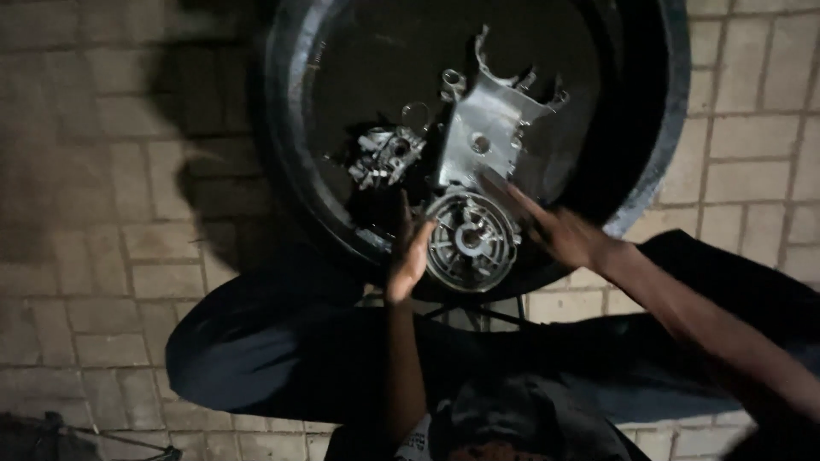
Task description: The person scrubs a circular metal engine part with a brush while holding it in a large tub of water. They repeatedly dip the brush into the water and scrub the surface of the part.
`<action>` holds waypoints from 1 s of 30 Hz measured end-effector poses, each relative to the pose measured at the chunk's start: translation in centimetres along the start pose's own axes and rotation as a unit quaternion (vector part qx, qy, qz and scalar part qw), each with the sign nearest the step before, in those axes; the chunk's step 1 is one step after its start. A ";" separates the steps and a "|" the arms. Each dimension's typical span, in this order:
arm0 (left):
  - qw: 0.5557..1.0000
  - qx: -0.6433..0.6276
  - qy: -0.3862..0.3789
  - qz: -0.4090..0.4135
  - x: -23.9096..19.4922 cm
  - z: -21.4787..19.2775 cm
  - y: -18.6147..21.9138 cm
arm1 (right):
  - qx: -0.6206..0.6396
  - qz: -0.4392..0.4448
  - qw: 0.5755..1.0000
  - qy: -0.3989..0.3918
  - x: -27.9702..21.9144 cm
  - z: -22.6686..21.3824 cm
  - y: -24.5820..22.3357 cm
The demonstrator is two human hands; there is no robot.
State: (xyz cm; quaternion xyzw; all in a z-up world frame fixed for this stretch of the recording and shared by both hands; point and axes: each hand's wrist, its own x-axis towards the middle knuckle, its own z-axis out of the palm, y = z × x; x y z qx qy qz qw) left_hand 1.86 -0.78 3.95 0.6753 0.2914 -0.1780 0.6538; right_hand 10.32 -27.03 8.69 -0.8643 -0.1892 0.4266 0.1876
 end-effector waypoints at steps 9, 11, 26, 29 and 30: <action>1.000 0.011 -0.007 0.028 -0.2 -0.3 -0.1 | 0.088 -0.049 0.995 -0.011 0.1 -1.5 -3.1; 1.000 0.028 -0.005 0.008 -0.8 -0.5 0.7 | 0.084 -0.010 0.996 -0.022 -1.2 -1.6 -2.0; 0.999 0.001 0.001 0.046 0.6 -0.6 -1.0 | -0.056 0.061 0.993 -0.084 -3.5 -0.9 0.2; 1.000 0.023 -0.005 -0.007 0.8 -0.6 0.0 | 0.053 0.162 0.983 -0.070 -2.4 -3.6 -5.3; 1.000 0.024 -0.005 -0.007 0.8 -0.4 -0.6 | 0.054 0.162 0.983 -0.069 -2.5 -3.5 -5.2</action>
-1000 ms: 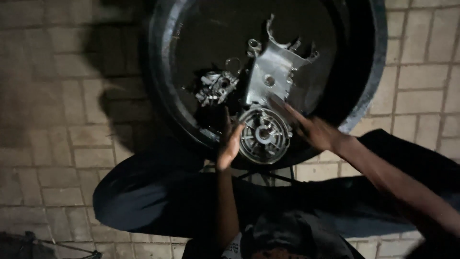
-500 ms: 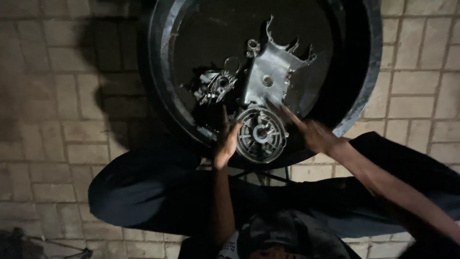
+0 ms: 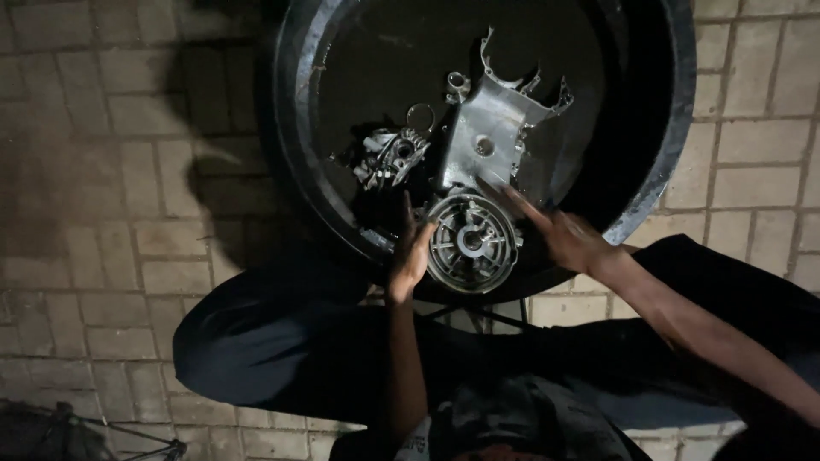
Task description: The person scrubs a circular metal engine part with a brush while holding it in a large tub of water. They repeatedly dip the brush into the water and scrub the surface of the part.
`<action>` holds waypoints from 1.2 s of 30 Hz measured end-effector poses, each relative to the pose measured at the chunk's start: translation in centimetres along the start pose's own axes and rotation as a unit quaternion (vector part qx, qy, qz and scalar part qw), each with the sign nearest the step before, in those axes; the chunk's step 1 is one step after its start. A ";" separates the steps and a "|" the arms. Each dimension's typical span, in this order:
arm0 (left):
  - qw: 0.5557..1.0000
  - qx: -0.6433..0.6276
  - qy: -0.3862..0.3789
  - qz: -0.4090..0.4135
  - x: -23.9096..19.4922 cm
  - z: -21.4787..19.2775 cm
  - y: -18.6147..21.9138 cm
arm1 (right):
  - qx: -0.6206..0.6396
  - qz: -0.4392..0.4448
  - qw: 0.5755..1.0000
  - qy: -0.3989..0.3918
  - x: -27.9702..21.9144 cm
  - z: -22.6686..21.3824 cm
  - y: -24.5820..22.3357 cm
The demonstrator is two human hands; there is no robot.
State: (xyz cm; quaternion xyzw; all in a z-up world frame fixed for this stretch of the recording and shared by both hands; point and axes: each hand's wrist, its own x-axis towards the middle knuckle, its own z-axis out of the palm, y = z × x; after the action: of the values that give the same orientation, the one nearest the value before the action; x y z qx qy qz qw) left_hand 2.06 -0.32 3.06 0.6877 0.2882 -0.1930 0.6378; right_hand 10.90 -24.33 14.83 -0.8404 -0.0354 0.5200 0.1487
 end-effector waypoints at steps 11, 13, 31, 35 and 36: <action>1.000 -0.016 0.001 0.006 -1.3 0.2 1.0 | 0.081 -0.309 0.947 0.037 4.9 4.9 10.6; 1.000 -0.027 -0.002 0.011 -0.5 0.7 0.1 | 0.068 -0.294 0.952 0.053 4.8 3.1 5.8; 1.000 -0.015 0.013 -0.017 -0.7 0.1 0.5 | 0.068 -0.337 0.935 0.085 11.6 4.9 4.7; 1.000 -0.016 0.004 0.013 0.2 1.0 -1.5 | 0.061 -0.382 0.917 0.097 11.4 5.0 4.3; 1.000 -0.018 0.008 0.014 0.5 0.6 -2.0 | 0.058 -0.385 0.916 0.096 11.0 4.6 4.6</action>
State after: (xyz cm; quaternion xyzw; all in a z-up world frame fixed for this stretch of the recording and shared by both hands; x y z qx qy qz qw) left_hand 1.22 -0.83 1.20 0.6818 0.2867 -0.1731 0.6504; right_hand 11.40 -25.42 2.14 -0.7976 -0.3112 0.3405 0.3885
